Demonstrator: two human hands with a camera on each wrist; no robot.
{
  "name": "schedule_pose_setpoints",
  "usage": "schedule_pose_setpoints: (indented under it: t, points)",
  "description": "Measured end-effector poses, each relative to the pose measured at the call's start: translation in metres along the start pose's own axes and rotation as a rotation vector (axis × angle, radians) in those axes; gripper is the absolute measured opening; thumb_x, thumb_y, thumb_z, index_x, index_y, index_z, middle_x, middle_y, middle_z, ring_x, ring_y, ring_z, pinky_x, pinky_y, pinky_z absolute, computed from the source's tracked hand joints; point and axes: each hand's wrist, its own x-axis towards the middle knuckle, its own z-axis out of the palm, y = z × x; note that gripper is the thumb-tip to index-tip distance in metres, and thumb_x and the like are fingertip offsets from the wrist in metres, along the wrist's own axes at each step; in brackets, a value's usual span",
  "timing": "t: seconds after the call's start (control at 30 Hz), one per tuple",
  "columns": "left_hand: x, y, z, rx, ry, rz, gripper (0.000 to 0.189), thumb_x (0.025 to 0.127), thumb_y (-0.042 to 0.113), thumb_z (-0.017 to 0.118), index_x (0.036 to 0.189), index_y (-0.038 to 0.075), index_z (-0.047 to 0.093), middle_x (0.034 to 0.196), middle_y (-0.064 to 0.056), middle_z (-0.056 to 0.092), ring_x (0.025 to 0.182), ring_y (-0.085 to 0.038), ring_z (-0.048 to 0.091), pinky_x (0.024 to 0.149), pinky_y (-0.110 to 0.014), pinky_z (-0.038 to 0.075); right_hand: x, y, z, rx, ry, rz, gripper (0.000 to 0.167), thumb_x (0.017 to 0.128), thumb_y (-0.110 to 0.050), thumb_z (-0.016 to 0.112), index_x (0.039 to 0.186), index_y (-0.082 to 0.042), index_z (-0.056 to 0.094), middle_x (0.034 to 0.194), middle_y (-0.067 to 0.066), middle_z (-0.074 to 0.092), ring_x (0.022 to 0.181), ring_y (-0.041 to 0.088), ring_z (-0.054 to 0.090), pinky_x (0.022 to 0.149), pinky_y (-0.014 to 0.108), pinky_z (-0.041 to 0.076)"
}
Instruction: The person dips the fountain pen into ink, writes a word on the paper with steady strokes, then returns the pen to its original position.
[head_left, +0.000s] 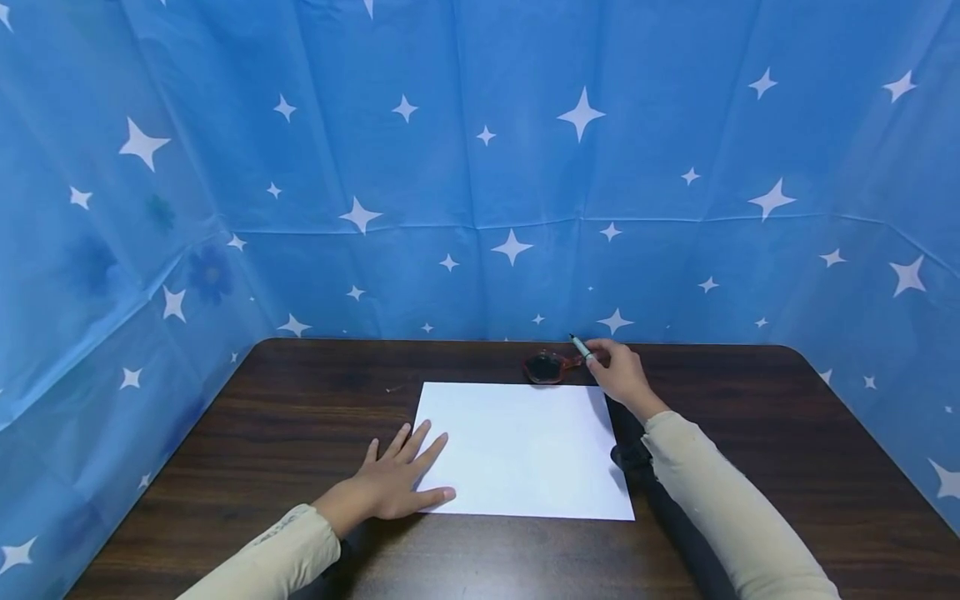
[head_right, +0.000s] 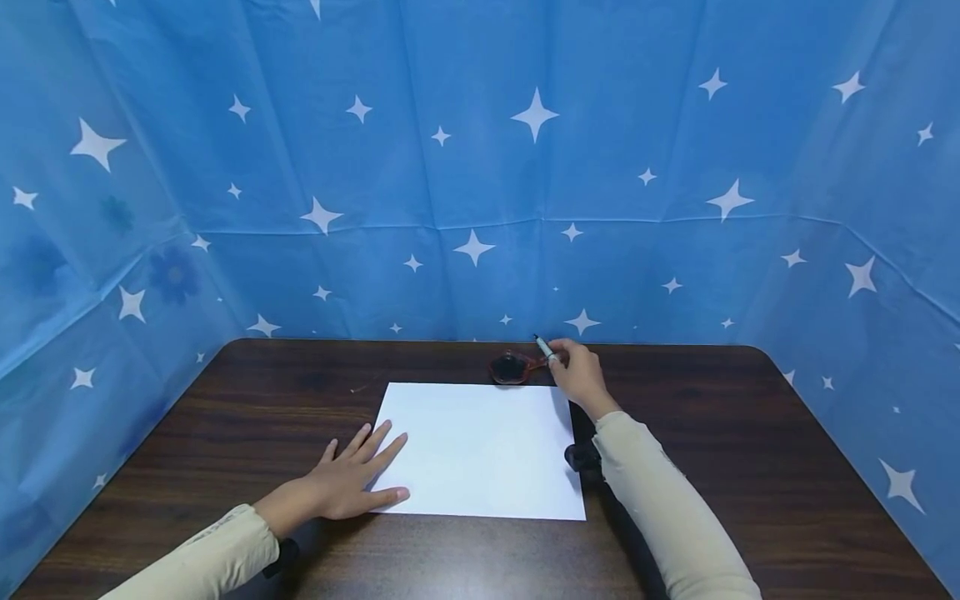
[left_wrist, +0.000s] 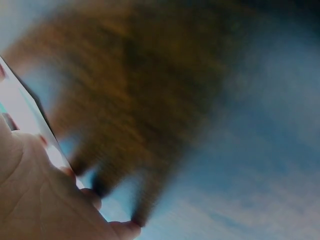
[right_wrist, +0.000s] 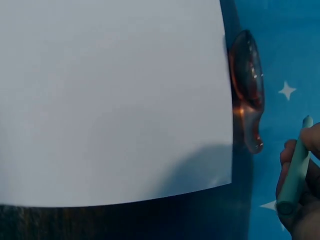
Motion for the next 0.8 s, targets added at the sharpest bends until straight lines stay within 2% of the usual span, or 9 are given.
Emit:
schedule_pose_setpoints:
  t: [0.23,0.47,0.67,0.8]
  points:
    - [-0.0011,0.0016,-0.0022,-0.002,0.017,0.004,0.082,0.090,0.067,0.044,0.155,0.024,0.018,0.162,-0.009,0.003,0.147,-0.037,0.002,0.107,-0.071,0.000,-0.0044,-0.0088,-0.0057,0.061,0.002,-0.017,0.039,0.097,-0.005,0.053,0.135,0.000,0.049,0.106,0.021,0.067,0.091,0.029,0.065,0.073,0.039,0.052]
    - [0.0011,-0.0009,0.0012,0.009,0.016,0.007,0.083,0.089,0.069,0.043,0.155,0.024,0.017,0.162,-0.008,0.003,0.147,-0.037,0.002,0.107,-0.071,0.000,-0.0059,-0.0076,-0.0064,0.136,-0.016,-0.024,0.039,0.097,-0.003,0.051,0.137,-0.006,0.050,0.107,0.021,0.067,0.091,0.030,0.067,0.077,0.041,0.054]
    - [0.0008,0.0001,0.0010,0.014,0.011,0.007,0.083,0.090,0.068,0.042,0.155,0.025,0.016,0.162,-0.008,0.002,0.147,-0.037,0.002,0.107,-0.071,0.000,-0.0074,-0.0063,-0.0074,0.198,-0.034,0.011,0.038,0.100,0.000,0.044,0.134,-0.011,0.056,0.119,0.019,0.061,0.091,0.026,0.065,0.073,0.033,0.052]
    - [0.0011,-0.0005,0.0018,0.015,0.007,0.010,0.083,0.090,0.069,0.041,0.155,0.025,0.015,0.162,-0.008,0.001,0.147,-0.037,0.001,0.107,-0.071,0.000,-0.0097,-0.0057,-0.0077,0.220,-0.049,0.019,0.037,0.100,0.000,0.042,0.133,-0.009,0.058,0.128,0.019,0.058,0.096,0.026,0.065,0.081,0.035,0.054]
